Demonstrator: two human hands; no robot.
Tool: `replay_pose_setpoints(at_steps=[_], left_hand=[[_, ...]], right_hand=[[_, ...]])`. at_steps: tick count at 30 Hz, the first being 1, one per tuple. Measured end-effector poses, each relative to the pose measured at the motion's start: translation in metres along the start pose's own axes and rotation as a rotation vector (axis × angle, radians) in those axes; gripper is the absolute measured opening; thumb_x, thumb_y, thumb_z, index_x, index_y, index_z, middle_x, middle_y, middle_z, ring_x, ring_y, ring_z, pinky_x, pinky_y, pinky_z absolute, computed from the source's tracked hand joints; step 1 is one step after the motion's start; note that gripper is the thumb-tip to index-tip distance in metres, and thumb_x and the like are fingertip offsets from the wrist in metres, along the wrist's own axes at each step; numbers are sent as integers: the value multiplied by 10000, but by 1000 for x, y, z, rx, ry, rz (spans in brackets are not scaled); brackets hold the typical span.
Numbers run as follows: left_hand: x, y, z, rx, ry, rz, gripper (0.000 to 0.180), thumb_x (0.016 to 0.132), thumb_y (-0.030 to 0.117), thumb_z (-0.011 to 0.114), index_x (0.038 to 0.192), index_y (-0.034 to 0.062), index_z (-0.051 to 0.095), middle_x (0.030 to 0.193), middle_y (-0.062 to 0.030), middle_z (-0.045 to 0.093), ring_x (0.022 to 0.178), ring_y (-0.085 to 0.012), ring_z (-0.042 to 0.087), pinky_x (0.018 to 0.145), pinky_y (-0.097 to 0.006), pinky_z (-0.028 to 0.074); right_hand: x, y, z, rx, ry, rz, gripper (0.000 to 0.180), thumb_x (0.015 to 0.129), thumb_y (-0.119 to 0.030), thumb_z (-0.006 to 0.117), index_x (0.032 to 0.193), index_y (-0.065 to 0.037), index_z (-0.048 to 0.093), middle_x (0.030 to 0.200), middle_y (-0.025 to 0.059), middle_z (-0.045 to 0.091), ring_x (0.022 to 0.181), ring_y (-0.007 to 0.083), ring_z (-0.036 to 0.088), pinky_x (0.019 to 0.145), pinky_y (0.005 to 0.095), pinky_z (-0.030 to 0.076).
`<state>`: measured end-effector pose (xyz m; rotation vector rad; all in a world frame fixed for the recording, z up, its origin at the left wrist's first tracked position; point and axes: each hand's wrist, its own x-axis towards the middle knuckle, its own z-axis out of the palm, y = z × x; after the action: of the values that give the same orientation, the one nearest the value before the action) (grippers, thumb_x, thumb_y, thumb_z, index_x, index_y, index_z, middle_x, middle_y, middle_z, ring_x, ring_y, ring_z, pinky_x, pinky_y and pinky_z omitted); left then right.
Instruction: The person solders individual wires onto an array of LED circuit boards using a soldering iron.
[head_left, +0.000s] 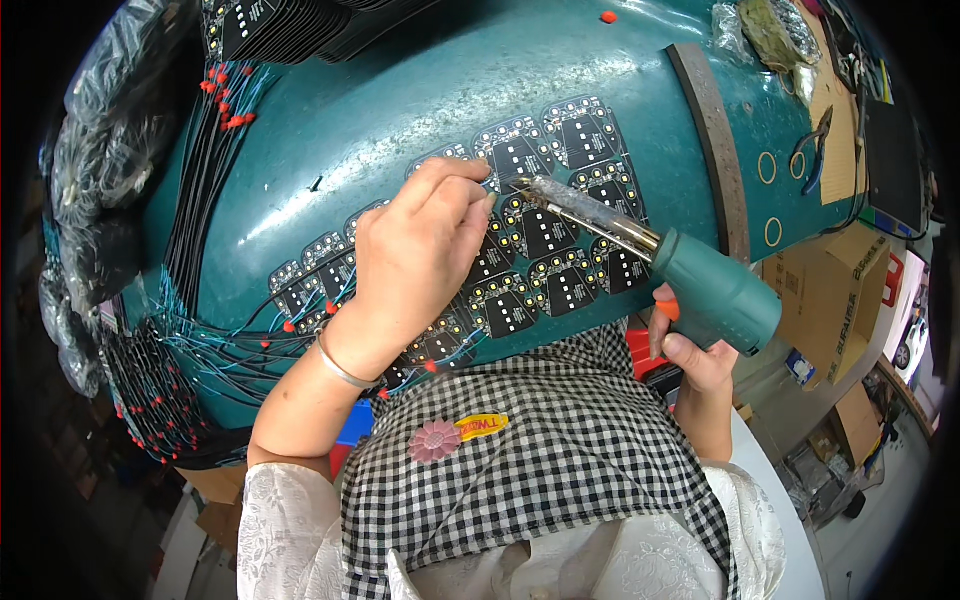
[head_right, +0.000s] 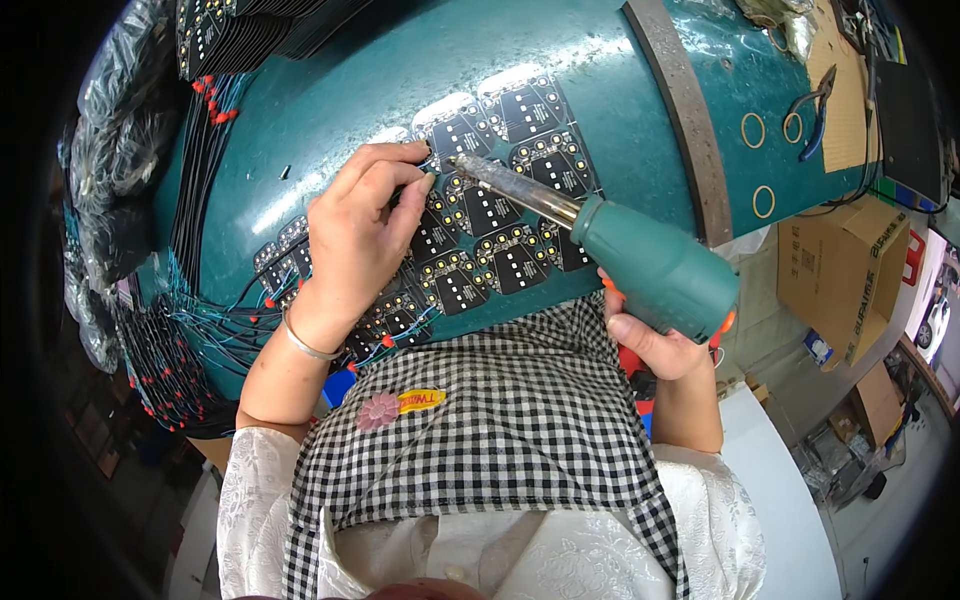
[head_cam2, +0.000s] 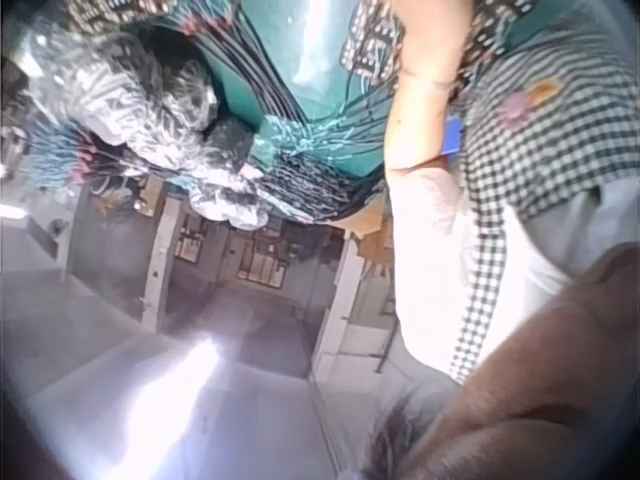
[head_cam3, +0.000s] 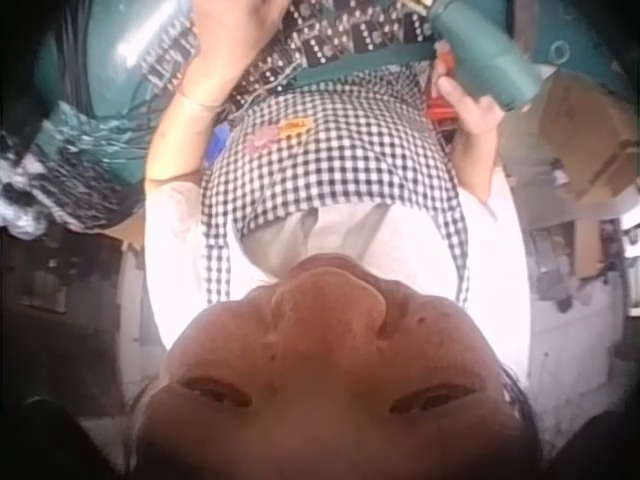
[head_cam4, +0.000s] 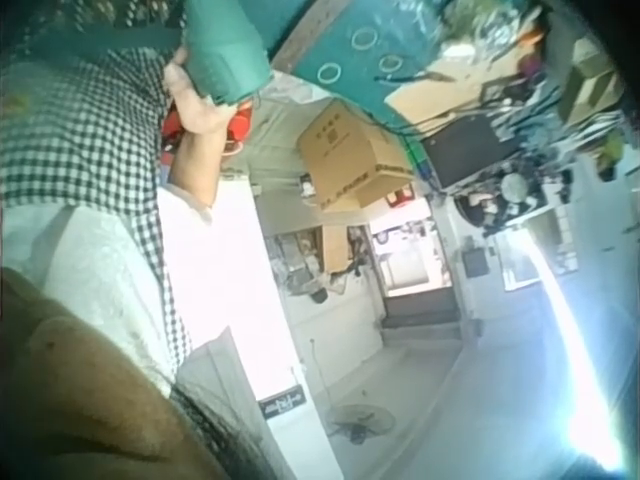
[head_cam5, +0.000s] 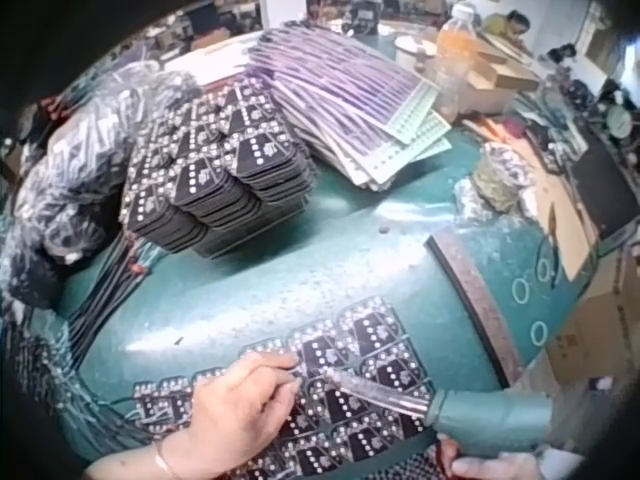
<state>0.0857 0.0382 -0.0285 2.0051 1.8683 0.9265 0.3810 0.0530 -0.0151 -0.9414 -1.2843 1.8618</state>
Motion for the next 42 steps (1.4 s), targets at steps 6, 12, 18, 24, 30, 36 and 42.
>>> replay_pose_setpoints(at_steps=[6, 12, 18, 24, 30, 36, 42], left_hand=[[-1, 5, 2, -29, -6, -111, 92, 782, -2, 721, 796, 33, 637, 996, -42, 694, 527, -72, 519, 477, -224, 424], [2, 6, 0, -8, -9, -110, 148, 763, 31, 708, 760, 59, 563, 956, -10, 675, 534, -178, 609, 466, -297, 491], [4, 7, 0, -25, -18, -124, 144, 765, 43, 707, 763, 60, 564, 955, -14, 672, 550, -195, 615, 484, -308, 504], [4, 6, 0, -34, -16, -135, 130, 765, 41, 701, 757, 58, 573, 956, -18, 673, 558, -200, 619, 493, -305, 510], [5, 8, 3, -49, 5, -132, 129, 765, 35, 695, 737, 54, 571, 953, -26, 674, 568, -207, 625, 500, -308, 512], [4, 5, -1, -43, 6, -114, 124, 762, 36, 696, 742, 48, 575, 951, -30, 671, 582, -218, 632, 511, -320, 519], [-1, 9, -41, 30, -120, -42, 163, 741, 49, 717, 884, 23, 643, 1084, -91, 636, 782, -278, 669, 663, -348, 553]], right_hand=[[3, 1, -1, -74, -10, -12, 280, 774, -31, 727, 1020, 38, 613, 834, 83, 620, 702, 151, 578, 621, 284, 480], [-7, 13, -9, -171, -54, -19, 460, 785, -109, 745, 1143, 94, 539, 907, 158, 596, 584, 192, 574, 532, 287, 461], [-3, 13, -9, -228, -86, -18, 382, 785, -59, 705, 1111, 56, 541, 773, 122, 592, 627, 184, 563, 586, 294, 468], [2, 16, -15, -458, -187, -161, 381, 781, -63, 690, 1102, 64, 529, 713, 117, 580, 619, 178, 554, 581, 283, 452], [1, 5, -1, -78, 51, -8, 483, 759, -175, 745, 1110, 76, 526, 710, 114, 583, 517, 163, 546, 466, 259, 433], [3, 3, -2, 39, 166, -77, 668, 779, -256, 761, 1237, 130, 466, 703, 108, 555, 483, 156, 526, 412, 252, 426], [4, 8, 0, 29, 158, -106, 674, 793, -224, 735, 1279, 133, 435, 713, 110, 557, 504, 160, 534, 429, 243, 435]])
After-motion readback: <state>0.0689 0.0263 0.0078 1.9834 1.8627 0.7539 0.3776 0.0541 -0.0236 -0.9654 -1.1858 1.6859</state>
